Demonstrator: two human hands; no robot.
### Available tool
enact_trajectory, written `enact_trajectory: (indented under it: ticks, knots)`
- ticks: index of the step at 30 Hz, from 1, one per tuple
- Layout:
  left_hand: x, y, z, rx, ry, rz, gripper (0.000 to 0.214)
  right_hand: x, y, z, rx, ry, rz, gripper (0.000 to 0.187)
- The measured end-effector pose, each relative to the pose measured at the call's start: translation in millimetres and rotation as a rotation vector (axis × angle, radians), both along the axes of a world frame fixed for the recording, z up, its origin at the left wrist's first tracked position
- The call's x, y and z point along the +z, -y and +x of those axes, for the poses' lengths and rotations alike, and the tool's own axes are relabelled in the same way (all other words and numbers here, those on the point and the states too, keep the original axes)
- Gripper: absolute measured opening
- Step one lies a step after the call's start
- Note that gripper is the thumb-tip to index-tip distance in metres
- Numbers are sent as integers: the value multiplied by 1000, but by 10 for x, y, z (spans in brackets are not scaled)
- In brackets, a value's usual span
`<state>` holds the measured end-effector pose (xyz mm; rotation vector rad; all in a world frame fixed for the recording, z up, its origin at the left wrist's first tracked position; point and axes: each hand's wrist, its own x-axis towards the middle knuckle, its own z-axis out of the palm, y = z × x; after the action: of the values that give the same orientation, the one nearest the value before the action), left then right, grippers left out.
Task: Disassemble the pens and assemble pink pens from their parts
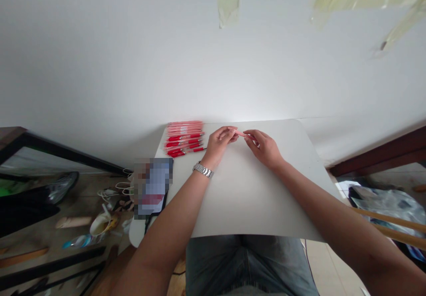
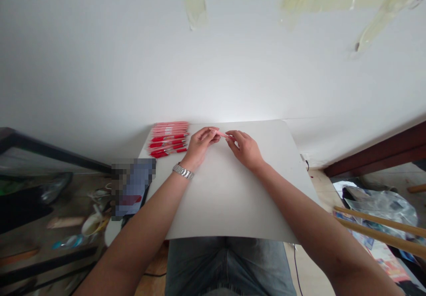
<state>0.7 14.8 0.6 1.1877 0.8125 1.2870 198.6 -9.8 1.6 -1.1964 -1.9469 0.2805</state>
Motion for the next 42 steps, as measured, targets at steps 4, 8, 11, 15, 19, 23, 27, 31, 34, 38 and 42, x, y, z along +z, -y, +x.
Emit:
enact_trajectory:
  ticks: [4,8,11,15,19,23,27,31,34,38,42]
  knots:
    - [-2,4,-2,2,-12,3,37,3,4,3,-18,14,-13,21]
    - [-14,-2,-1,3,-14,7,36,9,8,-2,-36,15,-28,20]
    - [-12,-3,0,0,-13,1,36,10,10,-3,-49,16,-33,20]
    - [2,1,2,2,-14,-4,38,13,13,-1,-41,21,-41,21]
    - [5,1,4,8,-7,-10,39,17,14,-2,-38,21,-48,21]
    - [3,1,4,11,1,-16,39,6,7,8,-33,21,-54,19]
    - [5,2,4,10,4,-16,39,-6,4,19,-38,21,-51,18]
    - [2,0,4,13,9,-13,39,4,11,20,-50,27,-46,18]
    - [11,8,4,11,2,-10,40,12,15,16,-54,34,-49,18]
    - [47,34,6,-5,-2,-3,38,7,12,13,-57,30,-50,18]
    - [78,52,15,9,8,-4,38,-8,8,15,-64,22,-55,18]
